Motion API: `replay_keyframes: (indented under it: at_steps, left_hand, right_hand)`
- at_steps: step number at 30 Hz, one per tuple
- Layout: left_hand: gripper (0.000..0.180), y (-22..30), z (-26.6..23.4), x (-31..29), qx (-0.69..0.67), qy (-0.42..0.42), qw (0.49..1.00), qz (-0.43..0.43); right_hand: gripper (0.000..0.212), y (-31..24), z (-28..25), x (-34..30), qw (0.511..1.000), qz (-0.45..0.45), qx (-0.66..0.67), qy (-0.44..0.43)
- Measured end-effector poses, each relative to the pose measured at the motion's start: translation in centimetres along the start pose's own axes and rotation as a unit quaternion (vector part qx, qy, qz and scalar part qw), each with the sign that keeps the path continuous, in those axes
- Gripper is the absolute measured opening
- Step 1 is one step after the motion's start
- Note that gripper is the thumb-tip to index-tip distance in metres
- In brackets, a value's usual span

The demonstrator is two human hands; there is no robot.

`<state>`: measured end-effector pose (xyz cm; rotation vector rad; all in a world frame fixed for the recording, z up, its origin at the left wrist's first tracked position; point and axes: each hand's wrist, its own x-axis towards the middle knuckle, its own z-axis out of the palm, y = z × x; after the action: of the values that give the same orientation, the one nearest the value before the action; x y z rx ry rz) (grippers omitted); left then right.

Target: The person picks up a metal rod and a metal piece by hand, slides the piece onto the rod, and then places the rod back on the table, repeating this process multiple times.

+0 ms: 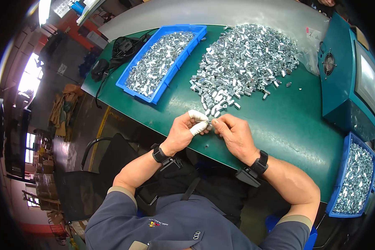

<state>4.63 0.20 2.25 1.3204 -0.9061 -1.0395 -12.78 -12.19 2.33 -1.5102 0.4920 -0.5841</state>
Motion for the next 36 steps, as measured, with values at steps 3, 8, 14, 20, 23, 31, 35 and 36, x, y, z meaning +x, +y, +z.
replay_keyframes:
  at_steps: [3,8,14,20,23,31,35,36]
  left_hand:
    - [0.013,-0.3,0.0,-0.1,-0.005,0.006,1.0,0.007]
    - [0.013,-0.3,0.2,-0.2,0.026,0.008,0.999,0.017]
    - [0.014,0.0,0.3,-0.4,0.03,0.008,0.998,0.048]
    - [0.012,2.8,-6.2,1.4,0.219,0.136,0.954,0.151]
    - [0.009,6.0,-11.4,3.6,0.282,0.213,0.914,0.198]
    - [0.034,5.5,-8.8,7.5,0.58,0.075,0.752,0.302]
    - [0.029,4.4,-6.0,8.5,0.616,0.038,0.734,0.284]
    - [0.026,4.3,-6.2,8.7,0.617,0.046,0.729,0.295]
  right_hand:
    - [0.027,0.5,0.2,-0.1,0.999,-0.02,0.02,0.018]
    - [0.03,0.2,-0.2,0.0,0.999,-0.018,-0.028,0.012]
    - [0.042,-0.8,-0.4,-0.2,0.999,0.016,-0.037,-0.002]
    - [0.046,-0.2,-0.4,0.2,0.999,0.025,0.019,0.029]
    - [0.046,-0.2,-0.3,0.1,0.999,0.018,0.02,0.027]
    - [0.043,-0.2,-0.4,0.2,0.999,0.025,0.019,0.035]
    - [0.04,-0.4,-0.5,0.2,0.997,0.04,0.045,0.039]
    - [0.038,-0.5,-0.5,0.2,0.997,0.046,0.042,0.036]
